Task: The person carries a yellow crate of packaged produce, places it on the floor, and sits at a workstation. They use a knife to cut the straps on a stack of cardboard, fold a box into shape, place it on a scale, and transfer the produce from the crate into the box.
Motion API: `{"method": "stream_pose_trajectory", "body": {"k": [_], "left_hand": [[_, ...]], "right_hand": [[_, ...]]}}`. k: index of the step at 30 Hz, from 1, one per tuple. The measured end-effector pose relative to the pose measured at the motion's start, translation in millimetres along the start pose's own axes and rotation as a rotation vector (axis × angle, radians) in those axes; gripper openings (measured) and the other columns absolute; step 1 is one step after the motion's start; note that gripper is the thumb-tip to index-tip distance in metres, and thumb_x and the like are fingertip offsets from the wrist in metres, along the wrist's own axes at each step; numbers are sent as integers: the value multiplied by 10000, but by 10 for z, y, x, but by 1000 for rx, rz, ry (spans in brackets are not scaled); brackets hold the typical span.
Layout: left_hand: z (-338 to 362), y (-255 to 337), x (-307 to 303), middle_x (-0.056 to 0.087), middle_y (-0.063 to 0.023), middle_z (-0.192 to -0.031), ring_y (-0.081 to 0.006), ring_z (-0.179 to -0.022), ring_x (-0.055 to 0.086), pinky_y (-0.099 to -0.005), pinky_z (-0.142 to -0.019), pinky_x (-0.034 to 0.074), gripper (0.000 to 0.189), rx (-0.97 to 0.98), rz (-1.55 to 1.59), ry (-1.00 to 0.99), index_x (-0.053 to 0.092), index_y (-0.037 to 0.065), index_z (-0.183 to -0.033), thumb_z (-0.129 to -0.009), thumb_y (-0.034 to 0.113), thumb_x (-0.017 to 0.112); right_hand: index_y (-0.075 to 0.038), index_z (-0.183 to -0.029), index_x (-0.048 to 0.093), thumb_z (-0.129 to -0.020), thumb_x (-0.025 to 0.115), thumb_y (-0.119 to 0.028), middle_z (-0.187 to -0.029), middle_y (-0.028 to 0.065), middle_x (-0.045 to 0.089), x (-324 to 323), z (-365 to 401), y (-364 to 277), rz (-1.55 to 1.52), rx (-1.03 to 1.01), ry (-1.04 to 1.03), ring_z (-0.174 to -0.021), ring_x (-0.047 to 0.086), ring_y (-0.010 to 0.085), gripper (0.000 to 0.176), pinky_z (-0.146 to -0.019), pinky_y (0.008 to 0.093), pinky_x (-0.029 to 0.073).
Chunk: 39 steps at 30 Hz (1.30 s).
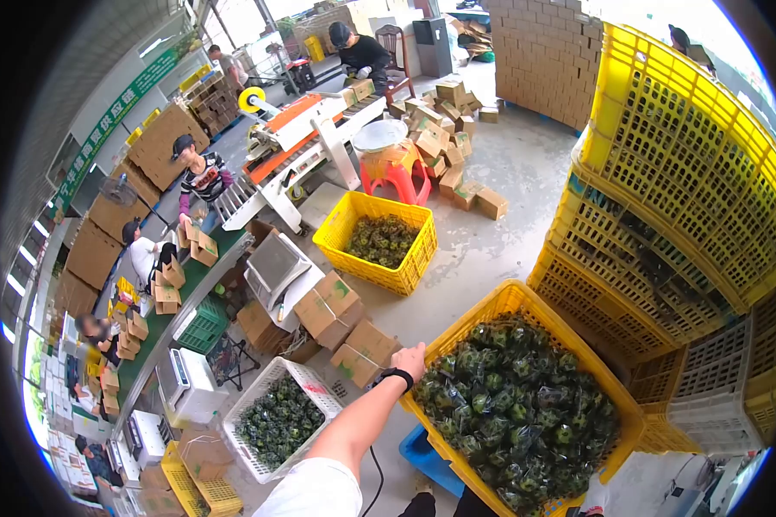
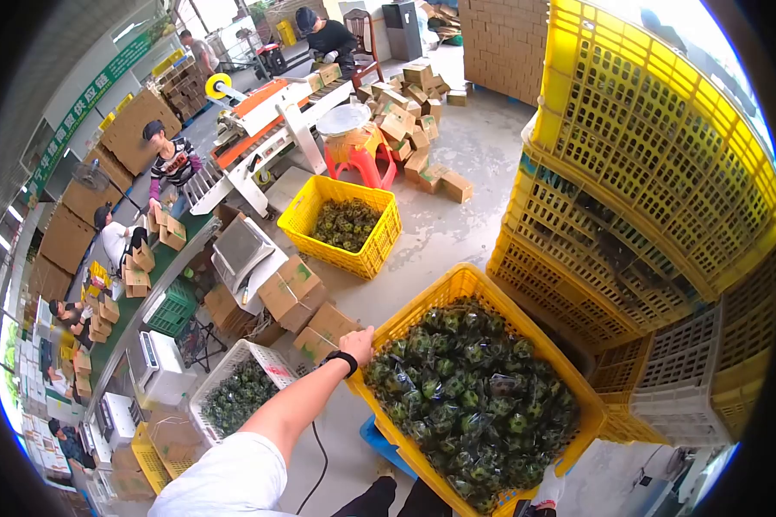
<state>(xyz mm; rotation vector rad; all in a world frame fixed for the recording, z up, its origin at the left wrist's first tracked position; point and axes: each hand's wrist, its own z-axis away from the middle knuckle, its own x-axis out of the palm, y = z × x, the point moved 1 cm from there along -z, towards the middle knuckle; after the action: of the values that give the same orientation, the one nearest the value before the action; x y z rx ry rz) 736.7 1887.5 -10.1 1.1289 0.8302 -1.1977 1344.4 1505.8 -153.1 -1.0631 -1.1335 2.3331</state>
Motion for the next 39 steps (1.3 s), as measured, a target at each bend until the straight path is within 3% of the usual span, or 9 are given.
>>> {"method": "stream_pose_trajectory", "body": {"k": [5,15,19,21,26,35,36,38,39], "left_hand": [[-78,66,-122,681,-138,-1015,-354,-989,646,-492,-813,506,341,-13,-52,-103,519,101,-1066,-823,277,680],[-824,530,-115,629,-218,-1195,-382,-1115,594,-451,-964,477,496,131,301,39,610,48,-1165,-860,431,686],[-1147,528,67,674,-136,-825,-260,-730,659,-382,-703,528,417,75,665,-274,594,30,-1101,-917,398,658],[-1096,469,52,551,-13,-635,-117,-473,486,-304,-453,390,287,14,981,-442,568,70,-872,-954,335,642],[-1018,474,30,573,-16,-712,-131,-567,489,-325,-540,420,286,62,786,-390,610,48,-923,-965,329,631],[544,-96,481,461,43,-598,-80,-467,407,-271,-425,326,286,-117,1018,-161,550,116,-910,-987,388,594],[745,-202,544,675,-66,-909,-180,-844,601,-360,-781,482,431,-250,892,-206,605,37,-1206,-966,395,609],[1212,-243,618,591,-12,-732,-121,-623,541,-318,-568,446,392,-350,1046,-184,628,50,-1118,-966,412,612],[1431,-146,581,413,62,-600,-67,-470,382,-262,-428,323,285,-347,1105,-110,529,120,-894,-994,381,585]], "right_hand": [[3,-1242,597,-945,610,-290,-1009,78,676,194,737,-1170,143,82,174,-875,601,202,418,-795,333,462],[21,-1217,584,-953,594,-240,-1028,76,678,211,748,-1321,37,-32,150,-868,601,192,372,-804,320,464],[11,-1215,597,-951,601,-256,-1040,85,692,205,646,-1249,116,-31,182,-879,623,195,375,-798,322,466],[10,-1209,603,-951,601,-267,-1023,87,695,197,683,-1292,159,7,190,-870,627,202,379,-790,327,469],[9,-1187,620,-947,603,-310,-1013,110,712,226,786,-1617,217,95,173,-877,654,248,400,-776,370,476],[-27,-1241,601,-920,602,-420,-1123,200,683,69,173,-1521,462,-171,112,-1048,641,370,507,-866,419,480],[-22,-1228,604,-918,611,-397,-1116,203,683,51,62,-1486,438,-230,65,-1045,642,371,487,-866,416,482],[-2,-1189,609,-913,628,-335,-1082,210,690,42,-12,-1582,513,-248,8,-1016,650,373,433,-859,415,488],[-2,-1189,609,-913,628,-335,-1082,210,690,88,-3,-1690,519,-252,5,-1016,650,373,433,-859,415,488]]}}
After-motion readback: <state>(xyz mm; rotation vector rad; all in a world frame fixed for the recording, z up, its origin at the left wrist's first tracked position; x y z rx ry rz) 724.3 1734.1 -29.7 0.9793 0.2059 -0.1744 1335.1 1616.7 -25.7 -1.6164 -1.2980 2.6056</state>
